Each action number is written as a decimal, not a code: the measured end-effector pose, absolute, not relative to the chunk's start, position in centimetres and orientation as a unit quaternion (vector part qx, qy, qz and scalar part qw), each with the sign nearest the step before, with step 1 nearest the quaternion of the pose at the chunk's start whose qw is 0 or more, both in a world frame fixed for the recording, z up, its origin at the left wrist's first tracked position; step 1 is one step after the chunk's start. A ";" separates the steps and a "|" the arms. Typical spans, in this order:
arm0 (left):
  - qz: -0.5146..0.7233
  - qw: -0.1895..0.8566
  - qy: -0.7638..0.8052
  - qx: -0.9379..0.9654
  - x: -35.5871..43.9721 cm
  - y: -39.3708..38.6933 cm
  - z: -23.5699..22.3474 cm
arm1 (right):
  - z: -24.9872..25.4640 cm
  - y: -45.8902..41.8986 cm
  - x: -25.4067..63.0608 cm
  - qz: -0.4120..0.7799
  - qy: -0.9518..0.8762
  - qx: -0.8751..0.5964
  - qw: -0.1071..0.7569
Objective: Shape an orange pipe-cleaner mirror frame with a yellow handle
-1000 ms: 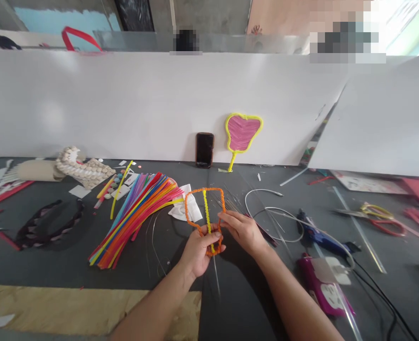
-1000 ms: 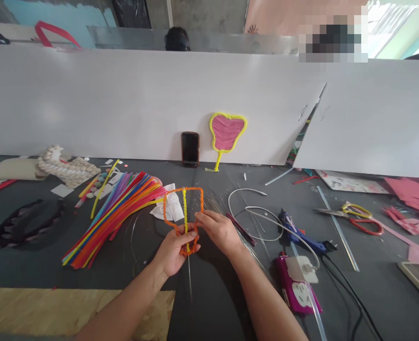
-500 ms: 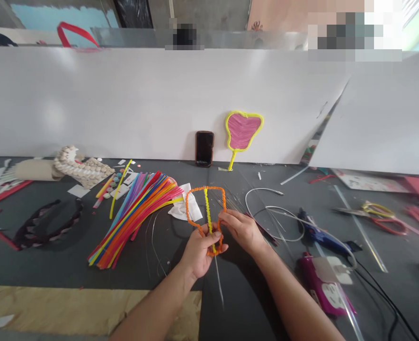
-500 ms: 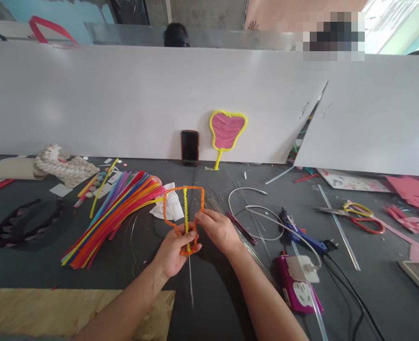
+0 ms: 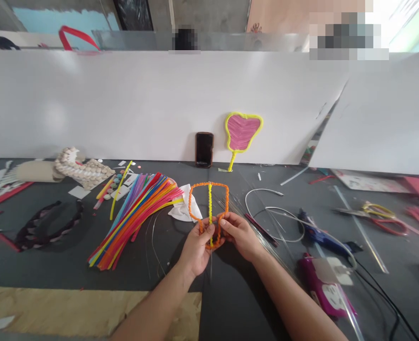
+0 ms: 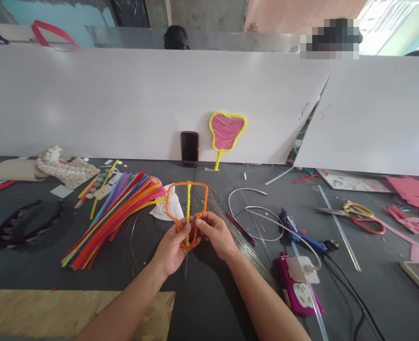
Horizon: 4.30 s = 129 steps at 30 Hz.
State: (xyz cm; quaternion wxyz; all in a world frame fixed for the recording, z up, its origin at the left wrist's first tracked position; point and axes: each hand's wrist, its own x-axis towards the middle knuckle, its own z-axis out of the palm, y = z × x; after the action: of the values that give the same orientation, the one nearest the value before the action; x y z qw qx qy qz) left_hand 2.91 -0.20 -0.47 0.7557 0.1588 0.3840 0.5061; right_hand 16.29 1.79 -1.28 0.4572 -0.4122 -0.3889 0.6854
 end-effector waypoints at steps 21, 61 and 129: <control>0.685 0.368 0.508 0.371 0.8 0.8 1.5 | -0.6 1.5 16.6 0.722 -0.382 -0.406 0.410; 0.230 0.371 0.356 0.826 2.0 5.4 -1.7 | -1.1 0.9 18.5 0.228 -0.738 -0.634 0.043; 0.286 0.308 0.619 0.663 -2.5 -4.0 -1.8 | -1.8 -4.8 18.6 0.191 -0.745 -0.631 0.100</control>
State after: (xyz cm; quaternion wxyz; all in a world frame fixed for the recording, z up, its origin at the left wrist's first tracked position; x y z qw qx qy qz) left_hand -2.46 -3.97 -1.81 0.3078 0.6633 0.6193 0.2860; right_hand 18.63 -4.80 -1.82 0.1000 -0.6309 -0.7453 0.1910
